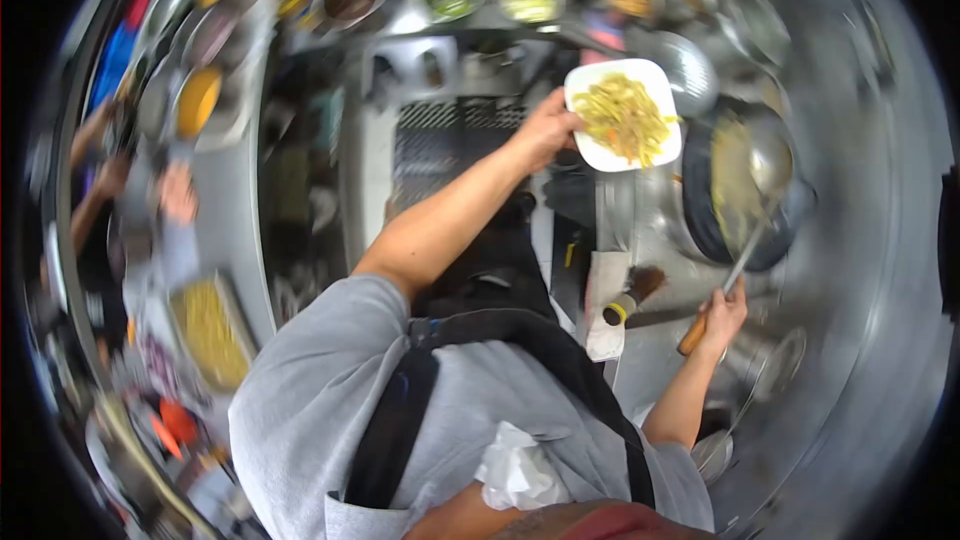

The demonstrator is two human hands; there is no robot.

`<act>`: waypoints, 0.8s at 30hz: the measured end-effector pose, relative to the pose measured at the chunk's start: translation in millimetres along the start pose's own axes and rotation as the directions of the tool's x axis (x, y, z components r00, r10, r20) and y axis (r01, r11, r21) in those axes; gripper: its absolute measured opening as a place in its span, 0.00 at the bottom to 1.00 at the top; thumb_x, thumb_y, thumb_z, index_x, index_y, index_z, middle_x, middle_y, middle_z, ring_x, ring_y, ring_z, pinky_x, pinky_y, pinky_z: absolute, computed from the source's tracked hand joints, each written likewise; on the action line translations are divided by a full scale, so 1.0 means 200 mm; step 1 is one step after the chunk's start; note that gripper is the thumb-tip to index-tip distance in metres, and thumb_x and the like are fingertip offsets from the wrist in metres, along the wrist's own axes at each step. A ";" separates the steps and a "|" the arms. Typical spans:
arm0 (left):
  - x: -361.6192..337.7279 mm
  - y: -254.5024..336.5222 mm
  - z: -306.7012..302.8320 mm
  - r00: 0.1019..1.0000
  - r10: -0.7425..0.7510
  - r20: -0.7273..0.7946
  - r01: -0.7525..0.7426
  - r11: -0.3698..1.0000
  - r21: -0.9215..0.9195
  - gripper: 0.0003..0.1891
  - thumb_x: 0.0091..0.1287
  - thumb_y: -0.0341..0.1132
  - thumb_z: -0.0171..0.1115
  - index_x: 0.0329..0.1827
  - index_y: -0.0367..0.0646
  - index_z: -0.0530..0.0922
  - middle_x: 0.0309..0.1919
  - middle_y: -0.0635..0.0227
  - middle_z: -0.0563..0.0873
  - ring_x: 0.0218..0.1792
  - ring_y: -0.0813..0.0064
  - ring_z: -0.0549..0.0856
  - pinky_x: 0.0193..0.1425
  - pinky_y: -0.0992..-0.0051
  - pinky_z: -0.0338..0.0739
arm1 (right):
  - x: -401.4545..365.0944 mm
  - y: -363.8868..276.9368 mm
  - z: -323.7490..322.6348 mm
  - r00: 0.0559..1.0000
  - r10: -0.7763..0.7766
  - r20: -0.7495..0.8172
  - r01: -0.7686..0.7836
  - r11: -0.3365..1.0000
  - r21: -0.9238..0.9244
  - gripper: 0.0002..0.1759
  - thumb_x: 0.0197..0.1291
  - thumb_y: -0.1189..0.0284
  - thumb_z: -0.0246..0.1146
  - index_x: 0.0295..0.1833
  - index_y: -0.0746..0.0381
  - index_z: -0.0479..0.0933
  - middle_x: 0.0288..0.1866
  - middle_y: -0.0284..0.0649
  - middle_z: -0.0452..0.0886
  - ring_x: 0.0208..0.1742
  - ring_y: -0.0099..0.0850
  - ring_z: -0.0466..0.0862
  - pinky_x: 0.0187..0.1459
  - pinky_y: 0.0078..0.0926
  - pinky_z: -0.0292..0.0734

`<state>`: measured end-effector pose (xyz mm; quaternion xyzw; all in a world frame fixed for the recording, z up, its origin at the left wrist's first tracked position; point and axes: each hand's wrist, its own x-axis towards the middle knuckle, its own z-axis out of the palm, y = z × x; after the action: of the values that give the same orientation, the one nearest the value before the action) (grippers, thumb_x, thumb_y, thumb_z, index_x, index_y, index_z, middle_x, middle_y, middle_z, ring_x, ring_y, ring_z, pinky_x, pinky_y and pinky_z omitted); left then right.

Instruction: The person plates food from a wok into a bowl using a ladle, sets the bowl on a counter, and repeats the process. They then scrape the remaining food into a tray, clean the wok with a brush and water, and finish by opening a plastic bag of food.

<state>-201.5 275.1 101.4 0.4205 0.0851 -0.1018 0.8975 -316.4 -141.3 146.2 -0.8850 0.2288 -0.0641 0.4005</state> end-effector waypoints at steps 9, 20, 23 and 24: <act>-0.89 -0.47 -0.75 0.837 0.059 -0.544 -0.223 0.945 -0.241 0.29 0.56 0.18 0.52 0.65 0.40 0.66 0.59 0.57 0.77 0.58 0.60 0.80 0.54 0.59 0.81 | 0.33 0.15 0.18 0.790 -0.612 -0.025 0.516 0.688 -0.510 0.20 0.60 0.75 0.62 0.58 0.67 0.75 0.49 0.49 0.81 0.43 0.37 0.83 0.44 0.31 0.78; -1.43 -0.75 -1.56 0.301 0.072 -0.951 -0.579 0.806 -0.122 0.33 0.58 0.13 0.45 0.68 0.48 0.59 0.62 0.54 0.72 0.60 0.51 0.76 0.52 0.48 0.81 | -0.39 -0.24 0.89 0.597 -0.378 0.707 0.326 0.920 0.216 0.19 0.63 0.81 0.57 0.60 0.68 0.74 0.45 0.41 0.81 0.35 0.25 0.82 0.33 0.18 0.75; -1.47 -0.76 -1.82 0.226 0.069 -0.972 -0.628 0.773 -0.091 0.32 0.59 0.14 0.46 0.68 0.49 0.61 0.63 0.55 0.72 0.59 0.52 0.76 0.51 0.48 0.81 | -0.54 -0.35 1.04 0.516 -0.358 0.778 0.298 0.927 0.229 0.18 0.61 0.82 0.58 0.58 0.69 0.76 0.41 0.42 0.81 0.34 0.25 0.82 0.31 0.19 0.76; -1.46 -0.75 -1.91 0.232 0.066 -0.970 -0.626 0.774 -0.097 0.32 0.59 0.14 0.46 0.68 0.49 0.61 0.63 0.55 0.72 0.59 0.52 0.76 0.51 0.48 0.81 | -0.60 -0.42 1.08 0.475 -0.377 0.795 0.331 0.914 0.236 0.18 0.60 0.82 0.59 0.57 0.69 0.76 0.40 0.42 0.81 0.33 0.25 0.82 0.31 0.19 0.75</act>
<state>-547.7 508.4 -181.0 0.1735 0.5065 0.3945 0.7468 -329.0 109.0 72.5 -0.8271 -0.1758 0.2718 0.4595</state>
